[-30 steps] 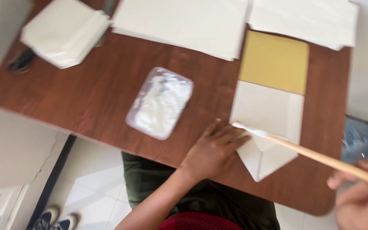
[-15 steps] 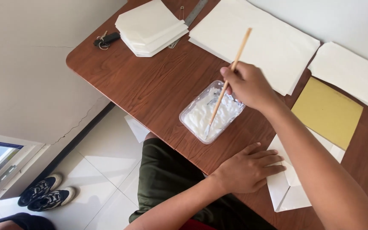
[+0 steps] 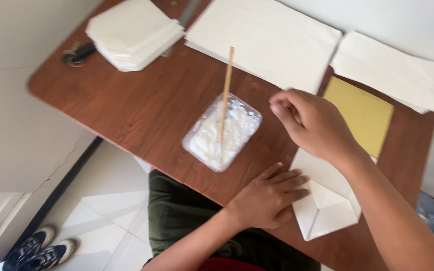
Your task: The person folds a white paper sheet into a box shape, applies white adhesive with a brush to the flaps, and presses them to secure the folds. They then place a yellow cardboard insert into the assembled box and smooth the surface.
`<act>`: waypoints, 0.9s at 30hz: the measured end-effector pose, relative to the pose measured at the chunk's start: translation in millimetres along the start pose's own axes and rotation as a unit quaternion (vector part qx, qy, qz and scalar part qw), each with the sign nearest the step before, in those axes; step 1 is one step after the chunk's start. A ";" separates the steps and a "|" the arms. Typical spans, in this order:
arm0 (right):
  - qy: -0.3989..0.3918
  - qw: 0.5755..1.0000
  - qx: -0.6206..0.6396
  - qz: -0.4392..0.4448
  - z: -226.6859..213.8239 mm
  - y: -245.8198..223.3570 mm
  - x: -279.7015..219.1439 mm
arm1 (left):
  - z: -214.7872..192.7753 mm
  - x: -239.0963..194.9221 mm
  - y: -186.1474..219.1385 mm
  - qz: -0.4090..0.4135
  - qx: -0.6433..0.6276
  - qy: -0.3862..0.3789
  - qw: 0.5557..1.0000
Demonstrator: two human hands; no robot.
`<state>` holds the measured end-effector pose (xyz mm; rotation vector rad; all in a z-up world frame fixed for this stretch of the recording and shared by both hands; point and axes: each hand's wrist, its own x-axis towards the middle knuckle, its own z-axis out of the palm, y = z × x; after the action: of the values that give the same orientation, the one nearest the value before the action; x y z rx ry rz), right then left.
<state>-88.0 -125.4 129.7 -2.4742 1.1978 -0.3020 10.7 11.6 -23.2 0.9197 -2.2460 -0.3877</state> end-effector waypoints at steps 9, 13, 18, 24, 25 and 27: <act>0.148 0.986 0.016 0.077 63.4 65.3 -251.1 | -41.9 -21.9 7.0 0.055 0.004 -0.154 0.987; 0.149 0.979 -0.057 0.124 104.1 37.3 -294.2 | -39.9 -26.4 14.2 0.099 0.121 -0.102 0.982; 0.247 0.954 -0.136 0.097 145.8 29.6 -302.3 | -35.3 -30.1 13.5 0.118 0.169 -0.059 0.977; 0.313 0.936 -0.157 0.044 153.0 34.8 -296.1 | -30.0 -41.6 18.2 0.143 0.146 -0.008 0.979; 0.313 0.936 -0.155 0.043 152.6 34.0 -296.4 | -30.1 -41.7 18.8 0.142 0.147 -0.009 0.979; 0.307 0.940 -0.145 0.020 152.1 32.4 -297.1 | -30.0 -42.1 19.9 0.144 0.103 0.013 0.984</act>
<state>-240.8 126.4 -30.5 -2.6907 1.6242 -1.0122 43.2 54.9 -11.4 0.6792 -2.3809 -0.0128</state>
